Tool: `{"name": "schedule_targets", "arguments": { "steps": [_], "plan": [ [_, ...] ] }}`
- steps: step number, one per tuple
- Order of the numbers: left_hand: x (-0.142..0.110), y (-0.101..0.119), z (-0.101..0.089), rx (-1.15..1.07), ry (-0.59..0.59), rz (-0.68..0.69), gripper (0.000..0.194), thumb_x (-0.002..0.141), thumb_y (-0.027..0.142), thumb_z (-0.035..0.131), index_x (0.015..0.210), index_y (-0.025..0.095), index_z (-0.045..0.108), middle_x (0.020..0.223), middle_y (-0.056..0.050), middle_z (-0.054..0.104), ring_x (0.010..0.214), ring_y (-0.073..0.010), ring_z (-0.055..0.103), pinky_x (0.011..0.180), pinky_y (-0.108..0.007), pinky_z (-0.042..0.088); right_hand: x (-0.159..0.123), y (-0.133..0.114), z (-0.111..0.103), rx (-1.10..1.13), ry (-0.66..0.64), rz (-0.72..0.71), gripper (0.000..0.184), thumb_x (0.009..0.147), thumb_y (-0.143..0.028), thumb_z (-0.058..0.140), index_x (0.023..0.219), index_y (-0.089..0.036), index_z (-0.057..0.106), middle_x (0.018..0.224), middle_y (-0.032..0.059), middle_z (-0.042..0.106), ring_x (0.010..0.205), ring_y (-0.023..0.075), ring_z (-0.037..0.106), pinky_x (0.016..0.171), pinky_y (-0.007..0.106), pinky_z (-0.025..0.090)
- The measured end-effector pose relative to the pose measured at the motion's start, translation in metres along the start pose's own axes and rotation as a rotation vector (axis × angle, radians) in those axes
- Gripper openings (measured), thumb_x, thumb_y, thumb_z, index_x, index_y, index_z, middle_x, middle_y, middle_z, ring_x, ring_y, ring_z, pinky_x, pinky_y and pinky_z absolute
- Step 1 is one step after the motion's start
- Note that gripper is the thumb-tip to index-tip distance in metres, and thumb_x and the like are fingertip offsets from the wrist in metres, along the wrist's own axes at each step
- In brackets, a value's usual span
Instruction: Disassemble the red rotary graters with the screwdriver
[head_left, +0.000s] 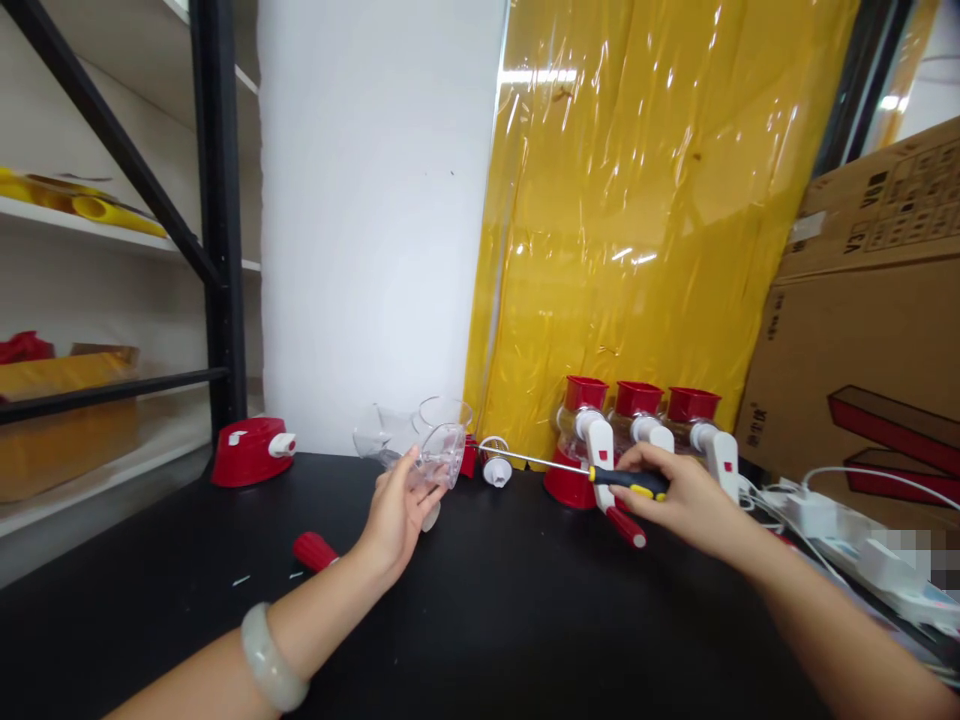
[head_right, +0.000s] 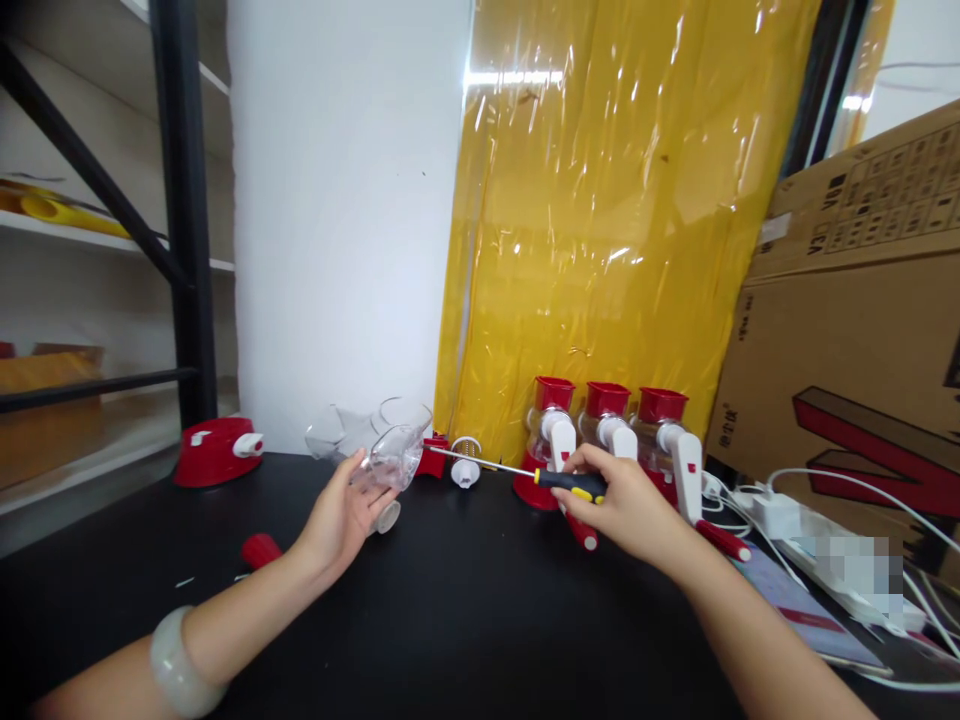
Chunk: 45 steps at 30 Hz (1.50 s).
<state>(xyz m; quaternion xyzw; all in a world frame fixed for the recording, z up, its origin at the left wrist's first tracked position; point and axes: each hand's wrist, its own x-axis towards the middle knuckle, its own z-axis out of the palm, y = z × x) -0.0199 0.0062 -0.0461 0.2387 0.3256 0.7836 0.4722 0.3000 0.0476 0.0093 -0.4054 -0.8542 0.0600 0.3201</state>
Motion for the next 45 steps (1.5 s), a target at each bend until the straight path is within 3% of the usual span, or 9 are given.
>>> {"name": "schedule_targets", "arguments": {
  "steps": [2, 5, 10, 24, 33, 35, 37, 40, 45],
  "plan": [
    [0.001, 0.0, 0.0, -0.018, 0.024, 0.014, 0.009, 0.084, 0.023, 0.061, 0.084, 0.02, 0.053, 0.085, -0.006, 0.071, 0.088, -0.0192, 0.071, 0.088, -0.036, 0.054, 0.002, 0.007, 0.018, 0.097, 0.058, 0.013, 0.019, 0.08, -0.041, 0.059, 0.083, -0.023, 0.058, 0.083, 0.0032, 0.068, 0.079, 0.0212, 0.064, 0.076, 0.034, 0.049],
    [0.002, -0.001, -0.001, -0.023, 0.043, 0.028, 0.012, 0.083, 0.02, 0.062, 0.082, 0.021, 0.05, 0.085, -0.006, 0.07, 0.089, -0.0196, 0.071, 0.089, -0.038, 0.053, 0.0, 0.02, 0.042, 0.237, 0.039, 0.086, 0.021, 0.08, -0.042, 0.06, 0.084, -0.022, 0.057, 0.08, 0.0038, 0.067, 0.075, 0.021, 0.064, 0.072, 0.035, 0.051],
    [0.0, -0.005, 0.0, 0.011, 0.02, 0.034, 0.018, 0.08, 0.024, 0.068, 0.086, 0.02, 0.052, 0.088, -0.006, 0.07, 0.091, -0.0203, 0.071, 0.091, -0.038, 0.052, -0.005, 0.037, 0.06, 0.297, 0.017, 0.079, 0.022, 0.076, -0.041, 0.065, 0.083, -0.021, 0.059, 0.081, 0.0037, 0.067, 0.075, 0.0188, 0.063, 0.073, 0.032, 0.051],
    [-0.014, -0.017, 0.003, 0.07, -0.03, 0.007, 0.022, 0.082, 0.03, 0.068, 0.088, 0.019, 0.05, 0.095, -0.006, 0.069, 0.091, -0.0178, 0.07, 0.084, -0.034, 0.055, -0.014, 0.043, 0.059, 0.246, 0.095, -0.017, 0.022, 0.075, -0.039, 0.068, 0.082, -0.019, 0.063, 0.077, 0.0027, 0.067, 0.068, 0.0159, 0.063, 0.066, 0.027, 0.052],
    [-0.013, -0.021, 0.002, 0.11, -0.018, 0.049, 0.033, 0.073, 0.034, 0.076, 0.085, 0.018, 0.049, 0.093, -0.005, 0.069, 0.092, -0.0189, 0.069, 0.083, -0.034, 0.055, -0.012, 0.049, 0.06, 0.279, 0.209, -0.069, 0.027, 0.071, -0.043, 0.075, 0.086, -0.021, 0.068, 0.085, 0.0047, 0.071, 0.081, 0.0204, 0.067, 0.081, 0.033, 0.054],
    [-0.015, -0.021, 0.002, 0.106, -0.009, 0.048, 0.033, 0.074, 0.034, 0.076, 0.085, 0.019, 0.049, 0.094, -0.005, 0.069, 0.092, -0.0187, 0.069, 0.084, -0.035, 0.054, -0.013, 0.049, 0.059, 0.33, 0.236, -0.04, 0.03, 0.067, -0.044, 0.078, 0.084, -0.021, 0.07, 0.087, 0.0059, 0.071, 0.08, 0.0214, 0.067, 0.077, 0.034, 0.055],
    [-0.016, -0.021, 0.002, 0.104, -0.009, 0.039, 0.031, 0.075, 0.035, 0.074, 0.086, 0.018, 0.051, 0.094, -0.005, 0.069, 0.092, -0.0183, 0.069, 0.085, -0.035, 0.054, -0.014, 0.05, 0.059, 0.416, 0.224, 0.041, 0.035, 0.063, -0.045, 0.08, 0.085, -0.02, 0.071, 0.091, 0.0071, 0.07, 0.073, 0.02, 0.065, 0.064, 0.032, 0.055],
    [-0.018, -0.022, 0.003, 0.109, -0.031, 0.027, 0.028, 0.076, 0.036, 0.073, 0.086, 0.018, 0.054, 0.093, -0.005, 0.07, 0.091, -0.0177, 0.069, 0.087, -0.036, 0.053, -0.015, 0.051, 0.062, 0.636, 0.241, 0.208, 0.038, 0.069, -0.052, 0.074, 0.091, -0.021, 0.07, 0.089, 0.0069, 0.068, 0.062, 0.0158, 0.06, 0.046, 0.026, 0.048],
    [-0.021, -0.022, 0.004, 0.098, -0.049, 0.021, 0.028, 0.077, 0.035, 0.072, 0.091, 0.018, 0.055, 0.099, -0.006, 0.07, 0.093, -0.0178, 0.068, 0.087, -0.036, 0.053, -0.012, 0.046, 0.066, 0.968, 0.357, 0.287, 0.032, 0.078, -0.054, 0.066, 0.085, -0.023, 0.068, 0.078, 0.0038, 0.063, 0.066, 0.0148, 0.059, 0.056, 0.026, 0.051]
  ]
}}
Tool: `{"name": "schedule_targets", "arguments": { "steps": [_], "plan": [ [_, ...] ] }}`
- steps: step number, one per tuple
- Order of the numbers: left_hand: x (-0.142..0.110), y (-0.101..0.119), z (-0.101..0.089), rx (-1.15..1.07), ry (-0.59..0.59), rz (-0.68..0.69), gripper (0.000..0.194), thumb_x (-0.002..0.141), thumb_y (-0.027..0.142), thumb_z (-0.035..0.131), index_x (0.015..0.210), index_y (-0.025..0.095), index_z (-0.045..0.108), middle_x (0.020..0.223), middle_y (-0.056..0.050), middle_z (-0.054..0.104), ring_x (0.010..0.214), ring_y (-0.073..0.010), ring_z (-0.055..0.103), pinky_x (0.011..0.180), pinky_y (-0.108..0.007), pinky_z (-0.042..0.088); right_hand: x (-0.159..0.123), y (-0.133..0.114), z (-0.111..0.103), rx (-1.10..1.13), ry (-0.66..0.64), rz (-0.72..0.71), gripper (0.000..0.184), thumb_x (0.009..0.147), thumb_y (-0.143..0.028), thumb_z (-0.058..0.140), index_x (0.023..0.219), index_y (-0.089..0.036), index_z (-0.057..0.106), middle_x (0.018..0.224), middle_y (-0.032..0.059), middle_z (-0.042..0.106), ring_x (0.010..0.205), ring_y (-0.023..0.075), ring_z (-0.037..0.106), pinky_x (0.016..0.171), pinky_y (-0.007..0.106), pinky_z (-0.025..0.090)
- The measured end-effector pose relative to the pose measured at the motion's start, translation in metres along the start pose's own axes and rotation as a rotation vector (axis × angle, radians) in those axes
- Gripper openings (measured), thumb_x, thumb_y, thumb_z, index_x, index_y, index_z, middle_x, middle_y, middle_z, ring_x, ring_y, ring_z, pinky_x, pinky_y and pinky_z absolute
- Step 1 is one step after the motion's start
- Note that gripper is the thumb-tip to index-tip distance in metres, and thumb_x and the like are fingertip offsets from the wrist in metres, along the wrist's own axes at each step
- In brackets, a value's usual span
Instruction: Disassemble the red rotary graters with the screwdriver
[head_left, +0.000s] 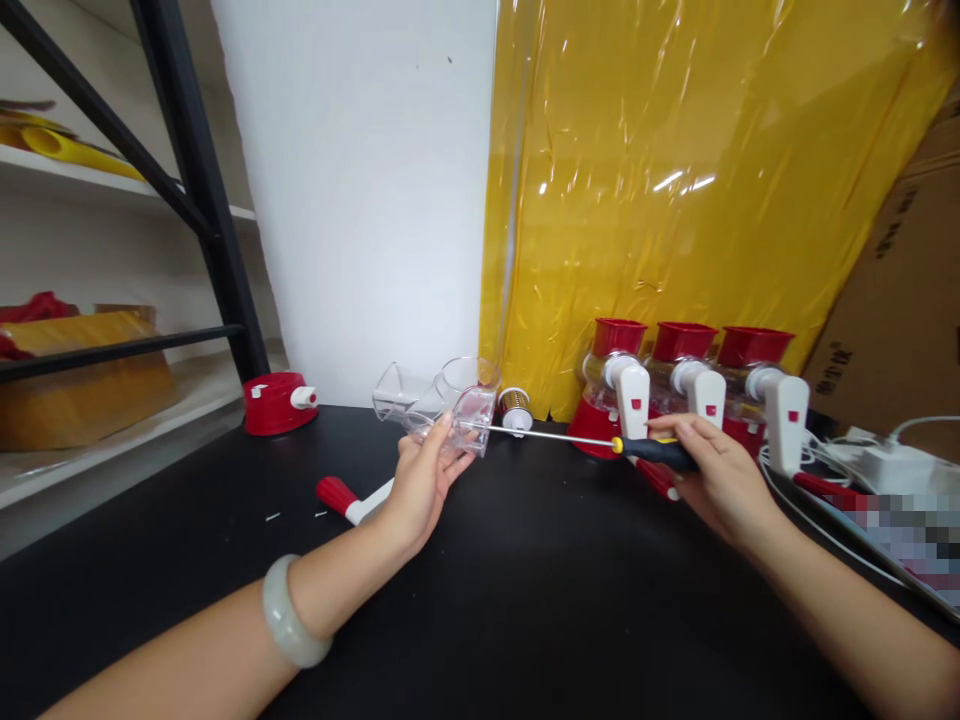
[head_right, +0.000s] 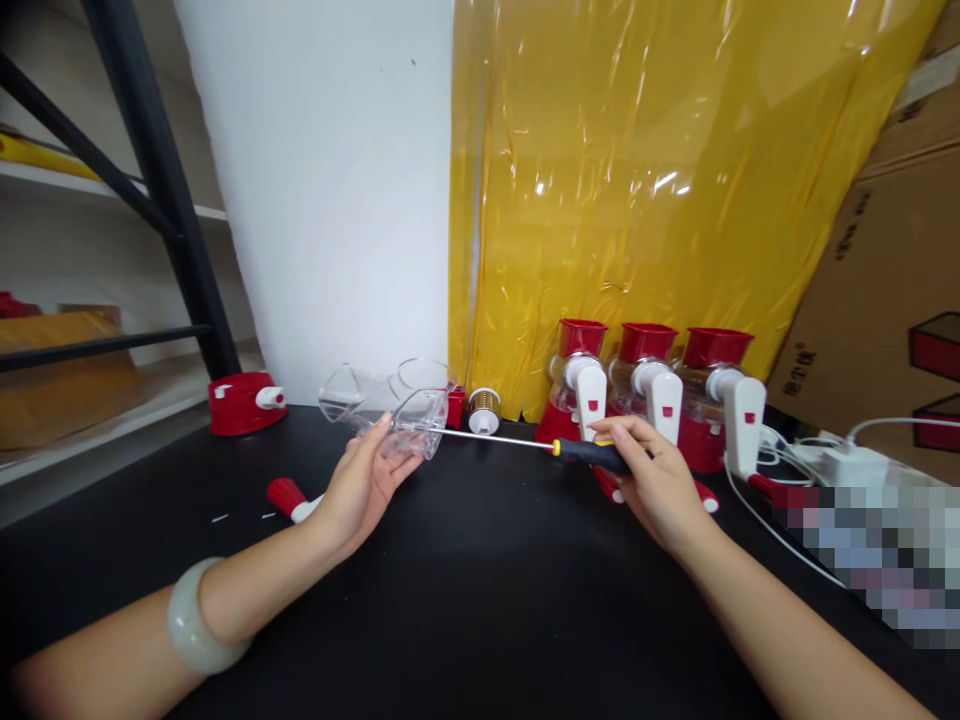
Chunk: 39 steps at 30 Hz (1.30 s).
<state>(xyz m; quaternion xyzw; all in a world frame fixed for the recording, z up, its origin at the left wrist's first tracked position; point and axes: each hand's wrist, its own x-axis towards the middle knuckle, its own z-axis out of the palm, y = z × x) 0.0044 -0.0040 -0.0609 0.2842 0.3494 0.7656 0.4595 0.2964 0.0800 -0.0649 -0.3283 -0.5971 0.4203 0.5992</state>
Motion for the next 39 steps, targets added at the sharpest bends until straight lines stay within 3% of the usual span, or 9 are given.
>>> {"name": "schedule_targets", "arguments": {
  "steps": [3, 7, 11, 16, 28, 39],
  "plan": [
    [-0.001, 0.0, 0.001, 0.007, -0.001, 0.005, 0.029, 0.077, 0.034, 0.072, 0.092, 0.018, 0.054, 0.104, -0.007, 0.07, 0.092, -0.018, 0.069, 0.085, -0.035, 0.053, -0.001, -0.001, 0.0, -0.033, -0.026, -0.008, 0.044, 0.081, -0.063, 0.055, 0.086, -0.021, 0.067, 0.075, 0.0056, 0.063, 0.059, 0.0153, 0.057, 0.049, 0.027, 0.048],
    [-0.002, -0.001, 0.001, 0.048, -0.003, 0.012, 0.027, 0.078, 0.034, 0.071, 0.092, 0.017, 0.054, 0.103, -0.008, 0.07, 0.092, -0.0179, 0.069, 0.084, -0.033, 0.054, -0.005, -0.003, -0.006, -0.146, -0.1, -0.009, 0.063, 0.087, -0.071, 0.031, 0.087, -0.017, 0.063, 0.054, 0.0039, 0.057, 0.041, 0.0145, 0.048, 0.041, 0.029, 0.038],
    [0.0, -0.002, -0.001, 0.069, 0.006, 0.003, 0.027, 0.078, 0.034, 0.072, 0.09, 0.017, 0.054, 0.104, -0.007, 0.07, 0.095, -0.0188, 0.069, 0.085, -0.034, 0.054, -0.006, -0.008, -0.007, -0.351, -0.055, -0.033, 0.051, 0.087, -0.066, 0.04, 0.079, -0.021, 0.061, 0.046, 0.0001, 0.053, 0.036, 0.0129, 0.043, 0.037, 0.027, 0.032],
    [0.001, -0.001, -0.001, 0.058, 0.03, 0.01, 0.029, 0.076, 0.032, 0.074, 0.087, 0.018, 0.052, 0.106, -0.008, 0.071, 0.096, -0.0202, 0.069, 0.088, -0.038, 0.054, -0.004, -0.009, -0.007, -0.476, -0.096, -0.1, 0.04, 0.09, -0.056, 0.045, 0.073, -0.023, 0.06, 0.048, -0.0007, 0.052, 0.042, 0.0138, 0.049, 0.042, 0.027, 0.038],
    [0.0, 0.0, 0.001, 0.057, 0.026, 0.029, 0.032, 0.078, 0.032, 0.073, 0.085, 0.019, 0.044, 0.103, -0.006, 0.07, 0.098, -0.0204, 0.069, 0.095, -0.046, 0.051, -0.002, -0.005, -0.006, -0.481, -0.072, -0.144, 0.035, 0.09, -0.051, 0.048, 0.076, -0.021, 0.059, 0.047, -0.0034, 0.05, 0.04, 0.0115, 0.048, 0.041, 0.025, 0.039],
    [0.0, 0.001, 0.0, 0.052, -0.022, 0.02, 0.033, 0.075, 0.035, 0.074, 0.086, 0.017, 0.05, 0.099, -0.008, 0.071, 0.098, -0.0206, 0.068, 0.095, -0.046, 0.051, -0.002, -0.002, -0.011, -0.543, -0.065, -0.184, 0.035, 0.091, -0.05, 0.047, 0.078, -0.021, 0.06, 0.049, -0.0025, 0.052, 0.041, 0.0132, 0.049, 0.043, 0.027, 0.039]
  ]
}}
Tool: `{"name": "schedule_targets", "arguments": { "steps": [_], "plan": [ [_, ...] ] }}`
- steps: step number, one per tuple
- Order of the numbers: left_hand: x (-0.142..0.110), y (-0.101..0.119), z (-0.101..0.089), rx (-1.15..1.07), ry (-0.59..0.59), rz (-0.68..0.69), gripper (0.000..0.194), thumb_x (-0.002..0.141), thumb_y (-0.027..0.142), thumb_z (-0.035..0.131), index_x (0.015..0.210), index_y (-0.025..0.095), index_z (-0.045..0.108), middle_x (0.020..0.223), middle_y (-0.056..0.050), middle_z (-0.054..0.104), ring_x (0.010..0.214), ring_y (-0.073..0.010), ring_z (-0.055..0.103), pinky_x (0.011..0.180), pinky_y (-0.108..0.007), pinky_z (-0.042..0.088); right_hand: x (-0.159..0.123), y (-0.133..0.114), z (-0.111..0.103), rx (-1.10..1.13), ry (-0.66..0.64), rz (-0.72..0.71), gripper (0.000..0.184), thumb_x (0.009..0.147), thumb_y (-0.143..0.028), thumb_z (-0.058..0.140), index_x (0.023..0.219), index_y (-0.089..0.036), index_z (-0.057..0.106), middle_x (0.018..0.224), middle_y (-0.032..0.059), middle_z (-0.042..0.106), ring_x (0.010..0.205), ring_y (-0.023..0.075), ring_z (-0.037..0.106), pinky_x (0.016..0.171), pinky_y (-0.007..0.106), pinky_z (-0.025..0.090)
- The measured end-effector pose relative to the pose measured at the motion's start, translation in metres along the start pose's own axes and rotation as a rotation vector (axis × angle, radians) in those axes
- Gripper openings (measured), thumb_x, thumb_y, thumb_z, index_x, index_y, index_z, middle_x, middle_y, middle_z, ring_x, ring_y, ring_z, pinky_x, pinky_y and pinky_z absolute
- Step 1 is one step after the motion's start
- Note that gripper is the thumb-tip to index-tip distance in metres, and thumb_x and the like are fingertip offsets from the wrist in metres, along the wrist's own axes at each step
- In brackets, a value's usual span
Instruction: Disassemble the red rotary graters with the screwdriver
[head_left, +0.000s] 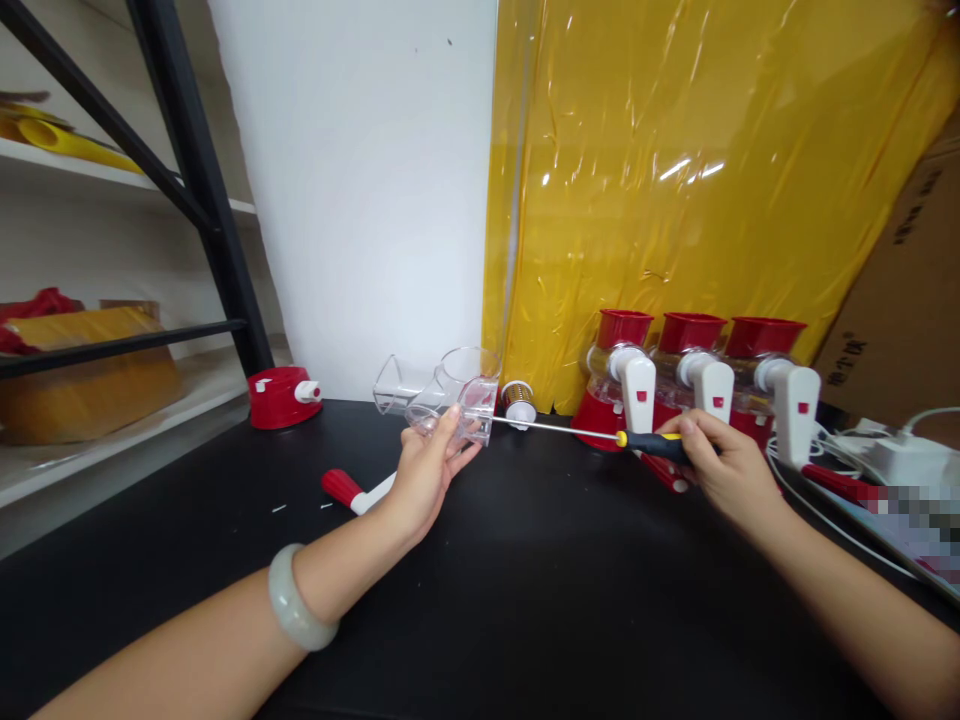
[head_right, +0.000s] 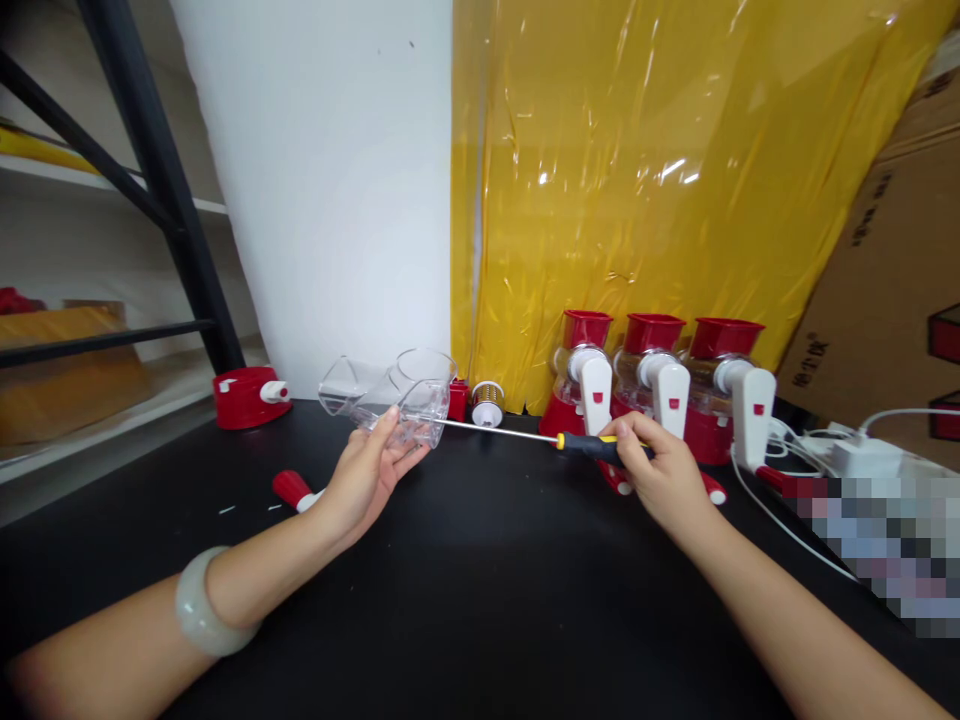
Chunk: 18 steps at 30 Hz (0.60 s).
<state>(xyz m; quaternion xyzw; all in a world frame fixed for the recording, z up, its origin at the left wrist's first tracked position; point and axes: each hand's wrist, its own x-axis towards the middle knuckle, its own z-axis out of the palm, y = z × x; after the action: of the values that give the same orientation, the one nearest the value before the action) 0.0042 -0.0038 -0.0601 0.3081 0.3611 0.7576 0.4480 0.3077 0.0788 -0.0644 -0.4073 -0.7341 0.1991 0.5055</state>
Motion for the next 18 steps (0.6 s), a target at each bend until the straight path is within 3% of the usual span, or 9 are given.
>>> {"name": "schedule_targets", "arguments": {
  "steps": [9, 18],
  "plan": [
    [0.001, -0.0009, -0.0032, -0.006, -0.026, -0.013, 0.032, 0.074, 0.036, 0.075, 0.091, 0.016, 0.057, 0.096, -0.008, 0.072, 0.098, -0.0207, 0.068, 0.095, -0.046, 0.051, -0.0017, 0.0004, -0.0002, 0.003, 0.012, 0.017, 0.033, 0.091, -0.05, 0.046, 0.079, -0.022, 0.059, 0.051, -0.0028, 0.051, 0.039, 0.013, 0.049, 0.041, 0.028, 0.038],
    [-0.0015, 0.0023, -0.0001, 0.004, -0.011, -0.043, 0.028, 0.077, 0.034, 0.073, 0.089, 0.016, 0.054, 0.095, -0.008, 0.072, 0.091, -0.0194, 0.069, 0.09, -0.045, 0.055, -0.0022, -0.0011, -0.0027, -0.06, 0.046, -0.039, 0.032, 0.091, -0.048, 0.046, 0.078, -0.022, 0.061, 0.057, -0.0009, 0.055, 0.041, 0.0131, 0.05, 0.042, 0.028, 0.039]
  ]
}}
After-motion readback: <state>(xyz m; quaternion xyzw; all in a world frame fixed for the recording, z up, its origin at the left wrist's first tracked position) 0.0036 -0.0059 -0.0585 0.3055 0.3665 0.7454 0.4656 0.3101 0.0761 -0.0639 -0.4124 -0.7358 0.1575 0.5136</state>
